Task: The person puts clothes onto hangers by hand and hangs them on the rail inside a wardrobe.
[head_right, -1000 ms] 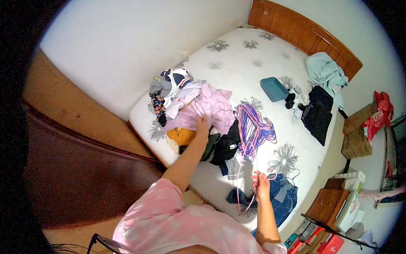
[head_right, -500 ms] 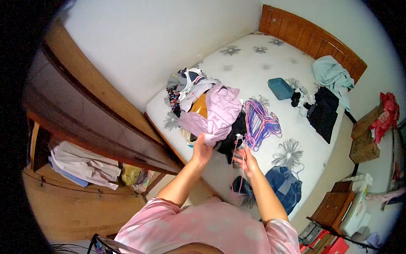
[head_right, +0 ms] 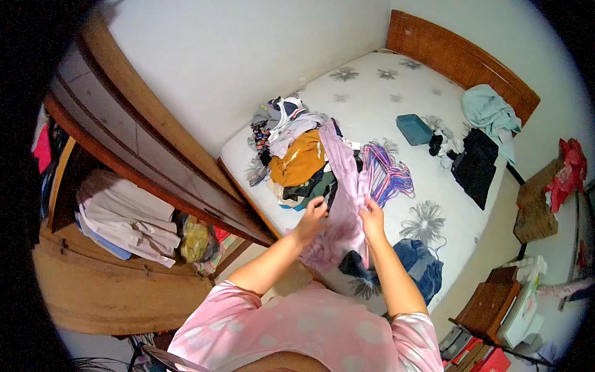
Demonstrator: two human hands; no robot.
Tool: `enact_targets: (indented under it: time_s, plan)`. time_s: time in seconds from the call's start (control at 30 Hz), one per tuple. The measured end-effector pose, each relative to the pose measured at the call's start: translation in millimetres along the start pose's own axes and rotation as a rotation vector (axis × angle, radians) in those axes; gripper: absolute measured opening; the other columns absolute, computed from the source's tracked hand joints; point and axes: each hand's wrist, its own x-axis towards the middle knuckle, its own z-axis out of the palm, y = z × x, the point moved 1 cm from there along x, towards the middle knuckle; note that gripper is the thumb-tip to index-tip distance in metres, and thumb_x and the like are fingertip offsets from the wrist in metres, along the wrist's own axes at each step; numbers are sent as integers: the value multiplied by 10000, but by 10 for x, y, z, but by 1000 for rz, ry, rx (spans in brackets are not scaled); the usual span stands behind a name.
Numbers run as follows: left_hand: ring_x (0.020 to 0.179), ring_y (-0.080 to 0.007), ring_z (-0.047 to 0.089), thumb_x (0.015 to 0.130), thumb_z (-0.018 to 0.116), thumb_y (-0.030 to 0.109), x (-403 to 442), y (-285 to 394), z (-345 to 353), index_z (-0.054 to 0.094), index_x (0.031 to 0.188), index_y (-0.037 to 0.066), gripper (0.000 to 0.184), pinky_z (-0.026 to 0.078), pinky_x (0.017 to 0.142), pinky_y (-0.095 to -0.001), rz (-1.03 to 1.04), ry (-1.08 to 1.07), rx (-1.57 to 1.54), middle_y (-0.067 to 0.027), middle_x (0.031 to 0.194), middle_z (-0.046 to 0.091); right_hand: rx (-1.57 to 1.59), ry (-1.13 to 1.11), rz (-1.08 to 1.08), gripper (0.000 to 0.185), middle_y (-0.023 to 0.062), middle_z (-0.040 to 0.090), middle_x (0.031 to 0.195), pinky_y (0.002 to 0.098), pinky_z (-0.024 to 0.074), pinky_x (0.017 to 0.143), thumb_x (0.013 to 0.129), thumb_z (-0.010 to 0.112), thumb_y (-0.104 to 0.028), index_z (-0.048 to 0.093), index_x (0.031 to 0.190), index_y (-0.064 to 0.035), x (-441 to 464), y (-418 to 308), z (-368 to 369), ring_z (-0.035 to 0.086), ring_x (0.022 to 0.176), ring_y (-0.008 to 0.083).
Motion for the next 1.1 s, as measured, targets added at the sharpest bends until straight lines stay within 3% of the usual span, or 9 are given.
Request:
enact_targets:
  time_s: [0.17,0.27,0.37,0.53,0.57,0.67,0.93,1.07,1.1]
  plan:
    - [1352,-386,134,781,631,546,640,168,79,-4,1438,313,944,277,980,-589,-101,89,-61,-78,1516,67,-235,-176,20,211,-23,503,763,200,374,639,707,532,8,592,908,-13,-790,-269,-400,464,723,74]
    - [1326,-332,246,767,698,443,1122,-38,287,-70,1439,277,1034,369,924,-562,-145,-41,-97,-89,1507,106,-213,-235,65,230,-47,496,759,202,359,612,678,565,9,590,906,-2,-1233,-331,-750,448,699,59]
    - [1224,-318,408,718,750,176,1657,-390,479,-115,1441,206,1128,462,850,-491,-113,169,150,-142,1428,285,-199,-185,132,221,-51,508,759,203,362,627,652,577,8,589,872,-8,-1680,-637,-949,451,699,52]
    - [1022,-325,569,712,507,-108,1470,-539,783,243,1410,76,768,518,724,-445,-82,121,-24,-173,1251,493,-55,87,121,192,-27,562,751,196,368,674,631,534,46,592,800,-27,-2040,-613,-1350,492,708,62]
    - [919,-289,616,752,412,-100,1474,-619,823,491,1218,-6,482,527,733,-404,-28,68,-101,-157,1075,601,-22,153,159,159,-23,556,743,190,367,682,652,513,49,582,773,-28,-2054,-590,-1440,492,713,66]
    - [799,-275,639,798,362,-59,895,-416,966,579,1076,3,358,534,710,-402,-66,-144,-320,-131,907,642,127,295,28,138,-18,538,749,178,363,657,717,477,42,558,795,-39,-2011,-575,-1612,476,694,67]
    - [703,-91,574,778,419,-76,-337,-616,745,586,814,61,219,453,655,-221,105,-446,23,-12,778,612,183,398,-61,191,1,537,829,212,394,703,745,484,61,560,896,-27,-1592,-584,-1751,493,764,100]
    - [787,-133,568,771,514,-9,-373,-786,359,611,973,17,226,452,682,-275,138,-538,828,-62,847,613,186,299,-113,185,-7,533,807,203,388,655,749,506,58,565,898,-33,-1451,-670,-1640,489,733,83]
    - [952,-204,554,779,606,85,-366,-770,323,559,1144,38,371,450,803,-319,107,-597,946,-132,1037,585,191,250,-112,168,-16,531,791,196,386,626,766,517,45,565,905,-36,-1427,-659,-1610,481,702,70]
